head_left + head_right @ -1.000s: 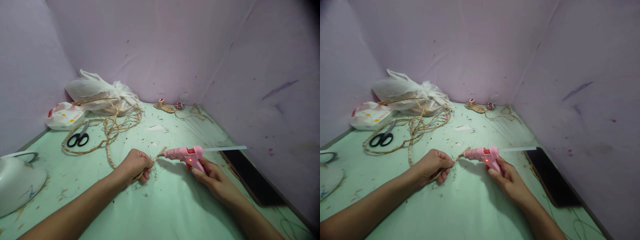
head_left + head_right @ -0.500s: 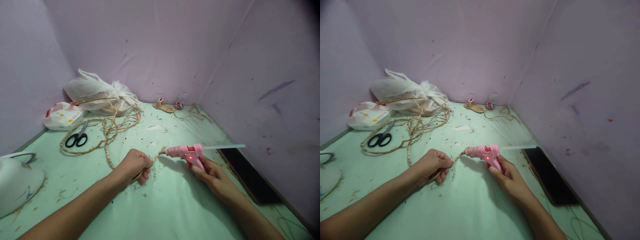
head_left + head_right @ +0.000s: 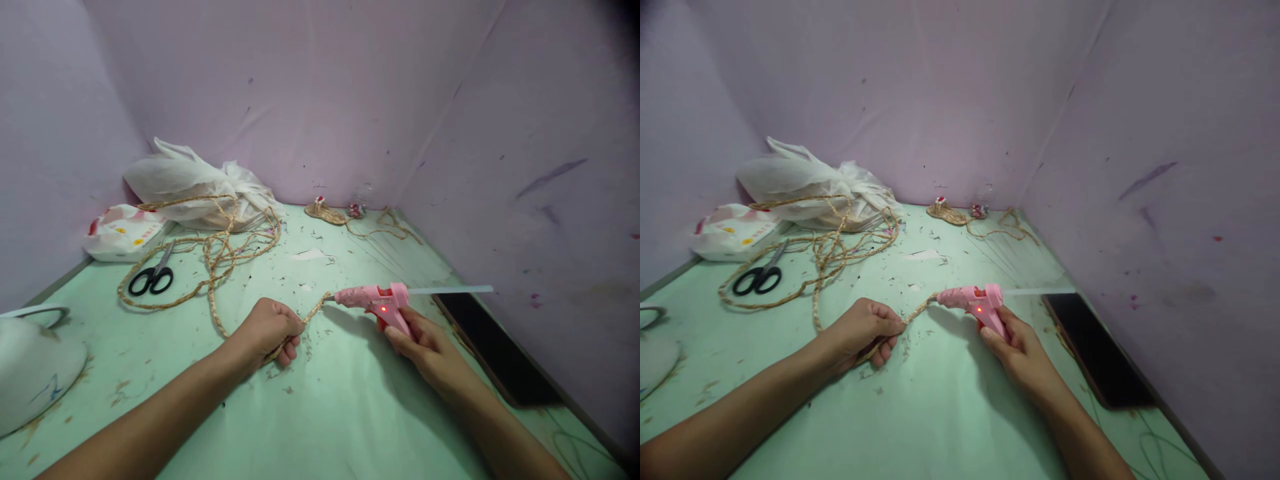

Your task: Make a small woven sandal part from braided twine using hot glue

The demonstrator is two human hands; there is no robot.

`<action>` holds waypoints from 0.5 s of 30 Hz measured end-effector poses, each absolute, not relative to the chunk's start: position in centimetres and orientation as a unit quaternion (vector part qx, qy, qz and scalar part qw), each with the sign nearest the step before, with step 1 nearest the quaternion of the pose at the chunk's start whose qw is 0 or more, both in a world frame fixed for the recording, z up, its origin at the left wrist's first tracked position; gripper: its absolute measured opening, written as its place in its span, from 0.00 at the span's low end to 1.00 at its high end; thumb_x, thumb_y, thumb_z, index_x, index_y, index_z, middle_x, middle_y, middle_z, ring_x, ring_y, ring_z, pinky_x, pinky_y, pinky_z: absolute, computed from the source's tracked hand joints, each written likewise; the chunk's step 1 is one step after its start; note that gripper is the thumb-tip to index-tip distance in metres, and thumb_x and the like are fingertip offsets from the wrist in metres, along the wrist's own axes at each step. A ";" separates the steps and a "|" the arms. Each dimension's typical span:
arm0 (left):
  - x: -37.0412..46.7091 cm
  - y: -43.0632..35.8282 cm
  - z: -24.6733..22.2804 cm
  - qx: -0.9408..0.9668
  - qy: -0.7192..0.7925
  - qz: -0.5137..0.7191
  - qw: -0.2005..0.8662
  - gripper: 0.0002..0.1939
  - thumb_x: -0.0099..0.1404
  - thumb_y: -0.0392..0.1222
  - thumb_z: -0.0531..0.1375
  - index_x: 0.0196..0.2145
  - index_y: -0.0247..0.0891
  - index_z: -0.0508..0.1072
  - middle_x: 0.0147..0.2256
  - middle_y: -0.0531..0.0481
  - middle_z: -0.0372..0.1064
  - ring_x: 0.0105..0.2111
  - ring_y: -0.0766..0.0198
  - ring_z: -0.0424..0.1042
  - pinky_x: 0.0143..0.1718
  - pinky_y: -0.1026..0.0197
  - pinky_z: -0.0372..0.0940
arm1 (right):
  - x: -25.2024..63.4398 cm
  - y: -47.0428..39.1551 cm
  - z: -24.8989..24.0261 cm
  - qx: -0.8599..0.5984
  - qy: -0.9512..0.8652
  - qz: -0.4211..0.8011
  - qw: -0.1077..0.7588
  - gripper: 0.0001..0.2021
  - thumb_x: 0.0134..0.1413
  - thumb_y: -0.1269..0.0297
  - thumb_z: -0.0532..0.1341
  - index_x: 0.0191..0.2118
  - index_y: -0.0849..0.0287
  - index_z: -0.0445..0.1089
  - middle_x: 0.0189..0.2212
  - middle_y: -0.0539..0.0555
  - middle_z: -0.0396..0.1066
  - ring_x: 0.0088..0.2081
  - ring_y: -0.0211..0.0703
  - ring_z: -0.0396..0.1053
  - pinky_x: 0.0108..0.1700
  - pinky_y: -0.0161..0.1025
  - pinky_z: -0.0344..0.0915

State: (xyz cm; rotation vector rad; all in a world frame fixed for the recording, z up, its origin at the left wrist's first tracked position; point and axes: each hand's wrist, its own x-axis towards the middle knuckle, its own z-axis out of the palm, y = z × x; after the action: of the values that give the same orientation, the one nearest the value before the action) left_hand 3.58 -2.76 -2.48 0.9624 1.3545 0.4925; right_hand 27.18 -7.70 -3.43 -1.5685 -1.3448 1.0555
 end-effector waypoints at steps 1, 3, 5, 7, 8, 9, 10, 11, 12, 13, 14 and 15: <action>3.6 -2.8 -2.5 0.424 0.596 0.216 0.647 0.04 0.44 0.35 0.59 0.17 0.32 0.67 0.11 0.53 0.62 0.11 0.68 0.61 0.11 0.67 0.58 | 27.2 -7.7 -3.4 -0.626 -0.528 0.414 0.398 0.22 0.45 0.53 0.61 0.45 0.61 0.70 0.32 0.55 0.73 0.37 0.49 0.70 0.35 0.38 0.67; 3.6 -2.8 -2.5 0.425 0.598 0.215 0.645 0.04 0.44 0.35 0.60 0.17 0.32 0.68 0.11 0.53 0.62 0.11 0.68 0.61 0.11 0.67 0.58 | 27.1 -7.8 -3.5 -0.640 -0.519 0.405 0.396 0.23 0.44 0.52 0.61 0.46 0.61 0.70 0.34 0.56 0.73 0.36 0.50 0.70 0.34 0.39 0.67; 3.6 -2.8 -2.6 0.424 0.600 0.214 0.645 0.05 0.44 0.35 0.60 0.16 0.33 0.67 0.11 0.53 0.62 0.11 0.68 0.61 0.11 0.67 0.58 | 27.1 -7.8 -3.6 -0.652 -0.511 0.396 0.398 0.25 0.43 0.51 0.62 0.46 0.61 0.70 0.36 0.57 0.73 0.37 0.50 0.70 0.34 0.39 0.67; 3.6 -2.8 -2.6 0.424 0.598 0.213 0.646 0.05 0.45 0.36 0.60 0.17 0.33 0.67 0.11 0.53 0.62 0.11 0.68 0.62 0.11 0.67 0.58 | 27.1 -7.8 -3.6 -0.660 -0.504 0.389 0.399 0.27 0.43 0.50 0.62 0.47 0.61 0.69 0.37 0.58 0.73 0.37 0.50 0.70 0.34 0.39 0.67; 3.6 -2.9 -2.7 0.424 0.599 0.213 0.645 0.05 0.45 0.36 0.60 0.17 0.33 0.67 0.11 0.53 0.62 0.11 0.68 0.62 0.11 0.67 0.58 | 27.1 -7.7 -3.7 -0.660 -0.504 0.389 0.398 0.27 0.42 0.49 0.62 0.47 0.62 0.69 0.37 0.58 0.73 0.37 0.50 0.70 0.33 0.39 0.67; 3.5 -2.9 -2.7 0.425 0.599 0.213 0.644 0.05 0.45 0.36 0.60 0.17 0.33 0.67 0.12 0.53 0.62 0.11 0.68 0.62 0.11 0.67 0.58 | 27.1 -7.7 -3.7 -0.658 -0.506 0.392 0.396 0.27 0.42 0.49 0.62 0.47 0.62 0.69 0.37 0.58 0.73 0.37 0.50 0.70 0.33 0.38 0.67; 3.5 -2.9 -2.7 0.426 0.600 0.213 0.643 0.05 0.45 0.36 0.60 0.18 0.32 0.67 0.12 0.53 0.62 0.11 0.68 0.62 0.11 0.67 0.58 | 27.1 -7.7 -3.6 -0.654 -0.510 0.396 0.393 0.27 0.43 0.48 0.62 0.46 0.62 0.69 0.36 0.58 0.73 0.37 0.50 0.70 0.33 0.38 0.67; 3.5 -2.9 -2.7 0.426 0.600 0.213 0.643 0.05 0.45 0.36 0.60 0.18 0.32 0.68 0.12 0.53 0.62 0.11 0.68 0.62 0.11 0.67 0.58 | 27.1 -7.8 -3.5 -0.649 -0.515 0.400 0.392 0.27 0.43 0.48 0.62 0.46 0.62 0.69 0.35 0.58 0.73 0.37 0.50 0.70 0.33 0.38 0.67; 3.5 -2.9 -2.7 0.427 0.599 0.213 0.643 0.04 0.45 0.36 0.60 0.18 0.32 0.68 0.12 0.53 0.62 0.11 0.68 0.62 0.11 0.67 0.59 | 27.1 -7.8 -3.4 -0.643 -0.519 0.404 0.391 0.26 0.43 0.48 0.62 0.45 0.62 0.69 0.35 0.58 0.73 0.36 0.50 0.70 0.33 0.38 0.67; 3.5 -2.9 -2.7 0.428 0.597 0.214 0.644 0.04 0.45 0.36 0.60 0.18 0.32 0.68 0.12 0.53 0.62 0.11 0.68 0.62 0.11 0.67 0.59 | 27.0 -7.8 -3.3 -0.639 -0.521 0.408 0.393 0.25 0.44 0.49 0.62 0.45 0.62 0.70 0.34 0.57 0.73 0.36 0.49 0.71 0.33 0.37 0.67; 3.4 -2.9 -2.7 0.429 0.595 0.215 0.645 0.04 0.45 0.35 0.60 0.18 0.32 0.68 0.12 0.53 0.62 0.12 0.68 0.62 0.11 0.67 0.59 | 27.0 -7.9 -3.1 -0.634 -0.524 0.412 0.393 0.25 0.44 0.49 0.62 0.45 0.61 0.70 0.33 0.57 0.73 0.35 0.49 0.71 0.33 0.37 0.67; 3.4 -2.9 -2.6 0.429 0.595 0.215 0.645 0.04 0.45 0.35 0.60 0.18 0.32 0.68 0.12 0.53 0.62 0.11 0.68 0.62 0.11 0.67 0.58 | 26.9 -7.9 -3.0 -0.629 -0.527 0.416 0.392 0.24 0.44 0.49 0.62 0.44 0.61 0.70 0.32 0.57 0.73 0.35 0.49 0.71 0.32 0.37 0.67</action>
State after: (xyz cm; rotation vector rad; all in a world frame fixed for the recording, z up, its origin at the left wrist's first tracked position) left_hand 3.44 -2.92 -2.63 0.9773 1.3539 0.4889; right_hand 26.94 -7.90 -2.99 -1.5961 -1.3382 1.0564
